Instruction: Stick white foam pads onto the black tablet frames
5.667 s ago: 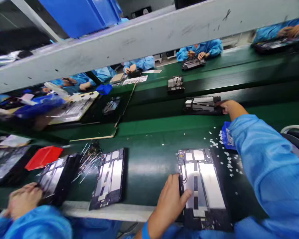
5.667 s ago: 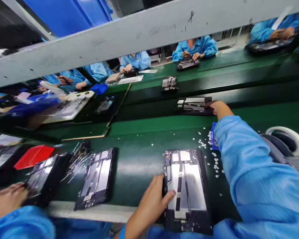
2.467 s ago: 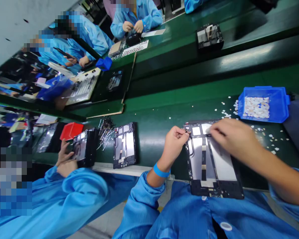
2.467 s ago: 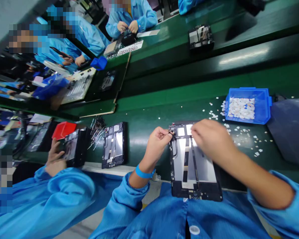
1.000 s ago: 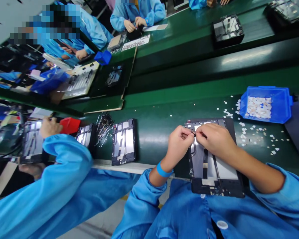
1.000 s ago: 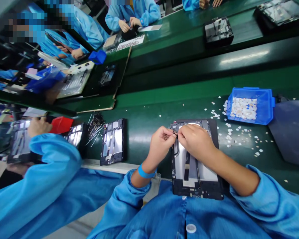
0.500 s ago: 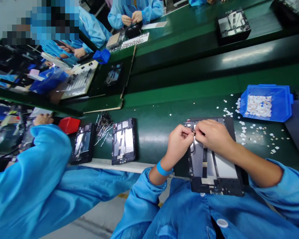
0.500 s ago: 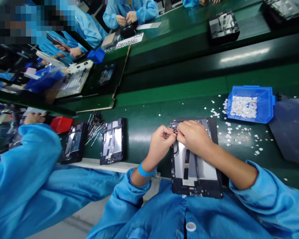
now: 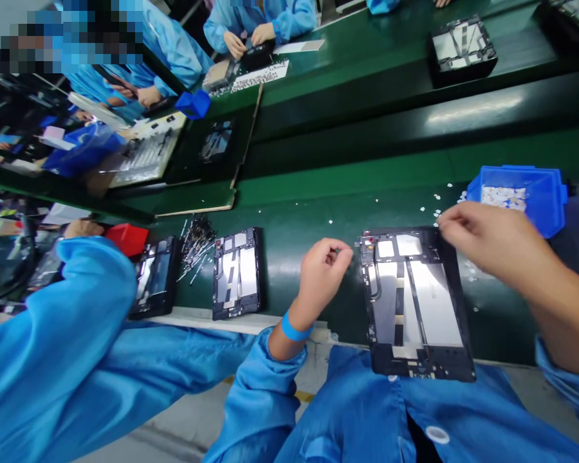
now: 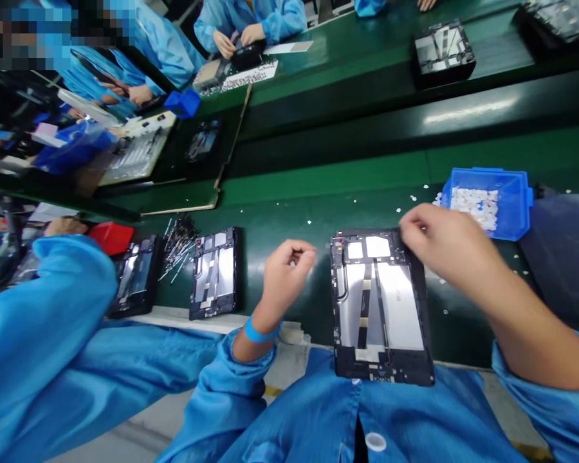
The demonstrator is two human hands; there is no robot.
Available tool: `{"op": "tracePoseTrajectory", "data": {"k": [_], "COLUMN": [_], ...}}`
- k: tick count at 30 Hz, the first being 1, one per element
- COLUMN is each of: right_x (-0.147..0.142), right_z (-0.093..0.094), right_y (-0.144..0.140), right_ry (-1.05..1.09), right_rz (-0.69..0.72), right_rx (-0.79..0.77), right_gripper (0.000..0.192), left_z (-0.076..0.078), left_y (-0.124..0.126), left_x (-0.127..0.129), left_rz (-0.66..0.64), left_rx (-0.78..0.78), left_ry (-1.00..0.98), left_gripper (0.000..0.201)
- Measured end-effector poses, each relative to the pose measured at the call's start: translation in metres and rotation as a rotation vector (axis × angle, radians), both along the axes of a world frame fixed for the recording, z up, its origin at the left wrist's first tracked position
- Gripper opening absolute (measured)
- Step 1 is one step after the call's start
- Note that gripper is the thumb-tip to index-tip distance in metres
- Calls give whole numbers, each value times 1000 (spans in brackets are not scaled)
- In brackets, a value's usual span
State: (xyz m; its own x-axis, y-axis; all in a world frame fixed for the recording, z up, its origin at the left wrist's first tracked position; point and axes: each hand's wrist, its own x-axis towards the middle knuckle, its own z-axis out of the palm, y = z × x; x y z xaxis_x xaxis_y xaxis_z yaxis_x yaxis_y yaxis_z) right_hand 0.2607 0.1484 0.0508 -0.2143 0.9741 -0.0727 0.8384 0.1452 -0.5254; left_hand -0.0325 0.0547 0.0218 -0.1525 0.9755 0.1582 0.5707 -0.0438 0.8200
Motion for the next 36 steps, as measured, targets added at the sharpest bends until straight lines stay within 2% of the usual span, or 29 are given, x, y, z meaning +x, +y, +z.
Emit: {"op": "tracePoseTrajectory", "data": {"k": [3, 5, 8, 12, 18, 27, 36], "right_x": [-57, -82, -100, -107, -112, -108, -105], "right_z": [-5, -10, -14, -14, -16, -20, -23], "right_y": [0, 4, 11, 13, 10, 17, 14], "right_ry": [79, 54, -25, -105, -175, -184, -210], "right_rz": [204, 253, 259, 248, 229, 297, 357], "right_rx": [-97, -101, -115, -144, -82, -98, -76], "right_gripper": [21, 25, 27, 29, 27, 28, 30], "left_z": [-6, -12, -20, -24, -25, -14, -6], "left_y": [4, 6, 7, 9, 10, 16, 25], "left_x": [-12, -14, -12, -10, -9, -10, -12], "left_rz": [-123, -223, -273, -302, -356, -418, -502], "left_rx": [93, 121, 142, 153, 174, 129, 56], "left_ry": [273, 392, 476, 499, 599, 888, 927], "left_gripper": [13, 19, 25, 29, 34, 34, 35]}}
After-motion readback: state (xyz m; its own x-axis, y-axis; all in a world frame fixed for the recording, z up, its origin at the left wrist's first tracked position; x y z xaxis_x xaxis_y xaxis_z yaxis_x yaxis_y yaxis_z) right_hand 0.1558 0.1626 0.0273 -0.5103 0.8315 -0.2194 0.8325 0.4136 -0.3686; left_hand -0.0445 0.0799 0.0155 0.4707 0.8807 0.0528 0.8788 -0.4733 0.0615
